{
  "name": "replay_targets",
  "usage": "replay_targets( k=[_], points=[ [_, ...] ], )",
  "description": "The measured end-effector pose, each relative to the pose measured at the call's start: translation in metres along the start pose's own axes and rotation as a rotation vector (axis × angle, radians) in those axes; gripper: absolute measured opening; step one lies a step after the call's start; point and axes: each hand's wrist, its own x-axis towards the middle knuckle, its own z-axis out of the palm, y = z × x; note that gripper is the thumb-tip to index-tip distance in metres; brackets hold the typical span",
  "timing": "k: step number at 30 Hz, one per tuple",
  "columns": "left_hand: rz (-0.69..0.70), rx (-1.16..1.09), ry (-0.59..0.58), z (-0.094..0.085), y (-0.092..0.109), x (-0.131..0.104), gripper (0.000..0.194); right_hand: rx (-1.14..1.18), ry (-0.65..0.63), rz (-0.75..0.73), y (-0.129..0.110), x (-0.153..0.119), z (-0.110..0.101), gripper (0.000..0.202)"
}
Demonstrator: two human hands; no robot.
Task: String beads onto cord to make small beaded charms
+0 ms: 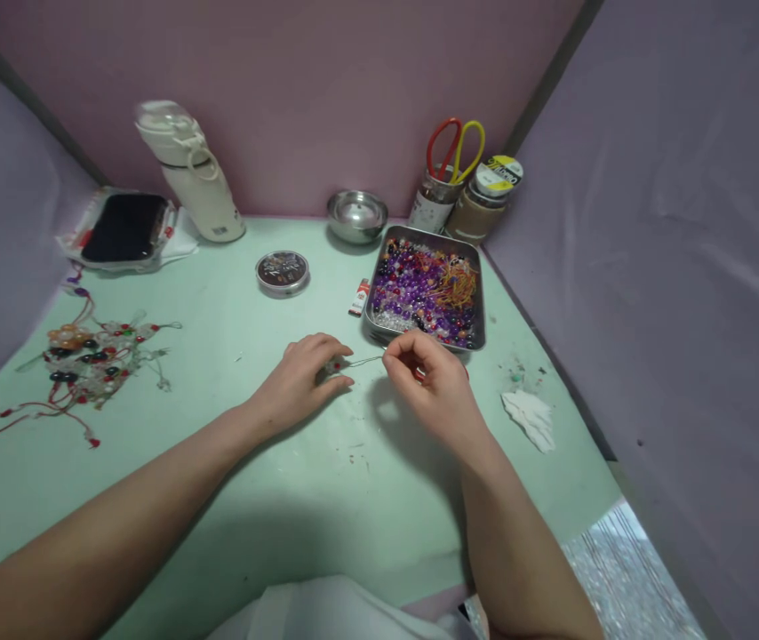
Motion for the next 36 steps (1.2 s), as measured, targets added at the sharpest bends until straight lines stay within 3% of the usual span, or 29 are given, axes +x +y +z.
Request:
replay_targets(
  k=[4,11,15,18,20,23,26,31,36],
  points=[
    [-0.035,0.047,-0.021,0.002,-0.006,0.000,0.016,-0.005,0.010,0.001,0.001,0.002,-0.003,0.005],
    [-0.042,0.002,0.047,-0.004,-0.017,-0.004,0.018,-0.011,0.051,0.042,0.008,0.002,-0.012,0.004],
    [-0.022,-0.146,0.136,-0.006,-0.014,-0.007,0.020,0.014,0.099,0.024,0.008,0.001,-0.014,0.003],
    [-0.097,-0.429,0.156,-0.006,-0.010,-0.007,0.020,0.078,0.151,0.003,0.006,0.003,-0.014,0.003],
    [-0.234,-0.724,0.092,-0.006,-0.008,-0.006,0.024,0.122,0.197,0.002,0.004,0.004,-0.014,0.003],
    [-0.425,-1.131,-0.096,-0.008,-0.007,-0.006,0.027,0.160,0.251,0.002,0.001,0.005,-0.014,0.005],
    [-0.527,-1.353,-0.218,-0.010,-0.006,-0.006,0.026,0.213,0.272,-0.002,0.001,0.006,-0.015,0.006],
    [-0.560,-1.448,-0.256,-0.009,-0.007,-0.006,0.026,0.296,0.249,-0.006,0.000,0.005,-0.013,0.007],
    [-0.526,-1.391,-0.271,-0.005,-0.009,-0.006,0.028,0.267,0.244,0.002,-0.001,0.004,-0.012,0.008]
  ],
)
